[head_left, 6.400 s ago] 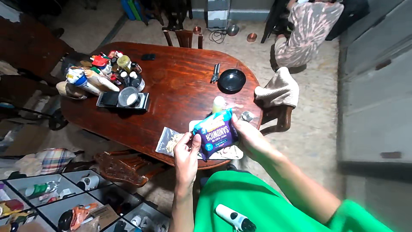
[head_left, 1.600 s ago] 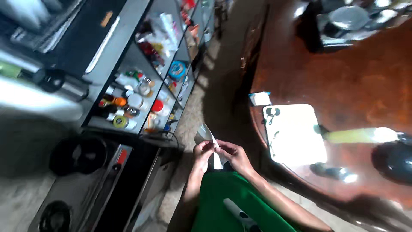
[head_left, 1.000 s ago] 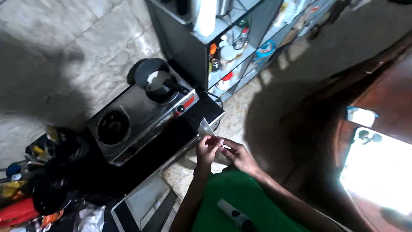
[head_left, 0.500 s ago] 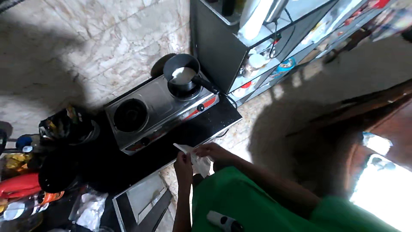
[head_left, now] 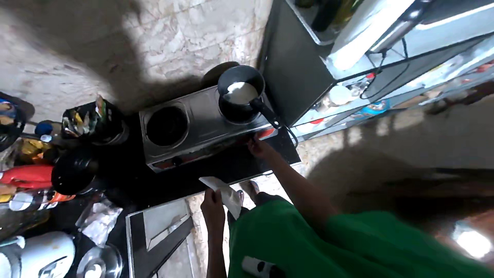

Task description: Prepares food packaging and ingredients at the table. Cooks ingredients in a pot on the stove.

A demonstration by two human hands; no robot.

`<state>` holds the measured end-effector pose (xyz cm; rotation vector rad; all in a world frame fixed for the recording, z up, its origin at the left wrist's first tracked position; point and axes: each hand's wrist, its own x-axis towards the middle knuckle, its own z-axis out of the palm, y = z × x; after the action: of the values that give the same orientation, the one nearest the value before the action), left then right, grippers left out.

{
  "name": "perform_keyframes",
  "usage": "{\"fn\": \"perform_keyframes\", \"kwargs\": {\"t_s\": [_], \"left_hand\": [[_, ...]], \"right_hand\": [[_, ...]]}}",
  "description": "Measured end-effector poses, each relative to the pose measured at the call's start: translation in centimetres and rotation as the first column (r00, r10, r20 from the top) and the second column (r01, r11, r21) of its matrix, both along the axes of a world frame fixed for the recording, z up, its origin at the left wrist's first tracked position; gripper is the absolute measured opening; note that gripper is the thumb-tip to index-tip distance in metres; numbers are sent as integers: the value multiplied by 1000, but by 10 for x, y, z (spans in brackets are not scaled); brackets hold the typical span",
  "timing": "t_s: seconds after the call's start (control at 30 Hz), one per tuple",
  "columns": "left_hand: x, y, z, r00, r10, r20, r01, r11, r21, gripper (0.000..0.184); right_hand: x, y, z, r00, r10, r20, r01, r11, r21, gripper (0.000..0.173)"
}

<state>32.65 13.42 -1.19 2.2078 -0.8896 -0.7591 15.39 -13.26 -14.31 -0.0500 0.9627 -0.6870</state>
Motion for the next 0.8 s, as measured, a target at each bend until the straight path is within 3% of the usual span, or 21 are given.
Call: {"fn": "perform_keyframes", "kwargs": {"t_s": [0.1,0.2,0.37,0.57,0.8], "left_hand": [[-9,-6,-3,999,21,-48,-23,999,-34,23],[-20,-15,-4,996,34,-85,-36,999,-24,22],[-34,-23,-15,990,70,-125,-76,996,-40,21],[-39,-25,-26,988,78,-136,-90,992,-87,20],[-41,-26,-38,983,83,-163,-100,990,-100,22]], "right_hand": [[-2,-6,4,996,-11,-91,12,1000,10,22],[-1,-14,0,950,78,-301,-109,990,-89,27],[3,-14,13,748,203,-632,-369,919,-141,45],[8,-11,24,564,232,-792,-541,829,-143,48],[-4,-12,16,440,296,-848,-701,704,-117,51]]}}
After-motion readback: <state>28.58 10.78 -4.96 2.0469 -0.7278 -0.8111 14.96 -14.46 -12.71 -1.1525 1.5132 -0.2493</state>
